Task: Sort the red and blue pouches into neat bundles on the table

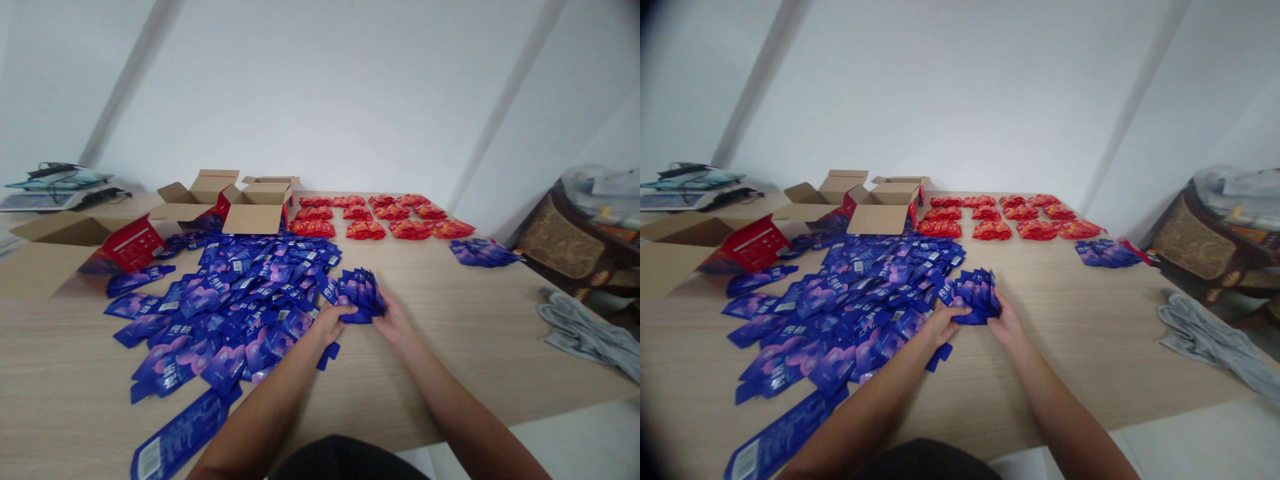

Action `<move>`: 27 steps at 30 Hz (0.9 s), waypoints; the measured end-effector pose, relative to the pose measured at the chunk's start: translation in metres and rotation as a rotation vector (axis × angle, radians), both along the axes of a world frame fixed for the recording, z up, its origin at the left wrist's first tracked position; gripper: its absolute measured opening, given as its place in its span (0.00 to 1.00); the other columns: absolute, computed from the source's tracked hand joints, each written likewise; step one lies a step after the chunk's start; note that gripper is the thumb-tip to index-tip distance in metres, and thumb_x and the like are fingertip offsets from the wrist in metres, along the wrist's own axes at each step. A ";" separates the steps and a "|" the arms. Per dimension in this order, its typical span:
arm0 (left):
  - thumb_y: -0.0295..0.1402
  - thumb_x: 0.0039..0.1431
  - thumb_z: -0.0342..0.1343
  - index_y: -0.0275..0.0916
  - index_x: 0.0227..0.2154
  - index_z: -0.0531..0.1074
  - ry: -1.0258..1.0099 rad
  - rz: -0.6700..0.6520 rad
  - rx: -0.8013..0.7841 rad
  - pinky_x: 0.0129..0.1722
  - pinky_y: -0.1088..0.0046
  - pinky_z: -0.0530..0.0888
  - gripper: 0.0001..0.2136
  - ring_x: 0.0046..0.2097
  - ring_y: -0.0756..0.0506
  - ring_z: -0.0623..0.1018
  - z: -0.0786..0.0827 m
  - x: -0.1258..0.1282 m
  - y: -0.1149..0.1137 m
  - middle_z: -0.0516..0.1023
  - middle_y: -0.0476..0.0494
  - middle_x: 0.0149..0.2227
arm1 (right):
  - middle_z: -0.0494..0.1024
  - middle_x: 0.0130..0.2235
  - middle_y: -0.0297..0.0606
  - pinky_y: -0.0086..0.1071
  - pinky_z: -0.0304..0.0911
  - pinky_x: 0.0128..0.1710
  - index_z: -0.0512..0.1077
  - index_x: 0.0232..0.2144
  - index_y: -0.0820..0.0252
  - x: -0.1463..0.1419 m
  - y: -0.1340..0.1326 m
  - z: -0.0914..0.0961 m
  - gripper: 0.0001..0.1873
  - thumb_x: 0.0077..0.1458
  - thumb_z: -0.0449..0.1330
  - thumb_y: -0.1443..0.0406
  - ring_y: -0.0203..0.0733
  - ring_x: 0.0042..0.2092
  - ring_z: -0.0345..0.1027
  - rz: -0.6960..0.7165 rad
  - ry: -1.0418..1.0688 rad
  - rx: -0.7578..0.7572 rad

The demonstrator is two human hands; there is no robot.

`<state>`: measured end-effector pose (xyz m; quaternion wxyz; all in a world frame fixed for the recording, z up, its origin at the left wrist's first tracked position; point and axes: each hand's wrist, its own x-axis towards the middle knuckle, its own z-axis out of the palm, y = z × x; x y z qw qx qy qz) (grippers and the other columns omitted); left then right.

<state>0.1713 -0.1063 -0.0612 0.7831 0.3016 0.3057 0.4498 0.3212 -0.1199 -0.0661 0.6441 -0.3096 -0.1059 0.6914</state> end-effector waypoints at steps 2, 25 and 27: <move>0.20 0.30 0.68 0.34 0.32 0.71 0.032 0.021 0.019 0.35 0.70 0.76 0.20 0.32 0.47 0.78 0.002 0.002 -0.002 0.78 0.47 0.30 | 0.82 0.33 0.33 0.32 0.67 0.47 0.75 0.35 0.58 -0.002 0.001 -0.001 0.10 0.56 0.54 0.67 0.35 0.37 0.75 -0.007 0.008 0.005; 0.20 0.32 0.60 0.36 0.26 0.68 0.184 0.079 0.062 0.24 0.75 0.71 0.14 0.22 0.51 0.73 0.017 -0.011 0.005 0.72 0.54 0.21 | 0.81 0.31 0.33 0.30 0.69 0.43 0.76 0.33 0.60 -0.001 0.005 -0.007 0.08 0.53 0.57 0.68 0.35 0.33 0.75 -0.001 0.004 0.006; 0.20 0.33 0.62 0.35 0.29 0.69 0.151 0.040 0.038 0.26 0.72 0.73 0.15 0.24 0.49 0.75 0.020 -0.012 0.005 0.74 0.51 0.24 | 0.81 0.31 0.33 0.31 0.69 0.42 0.76 0.32 0.59 0.001 0.006 -0.007 0.08 0.54 0.56 0.68 0.36 0.33 0.75 -0.003 0.016 0.010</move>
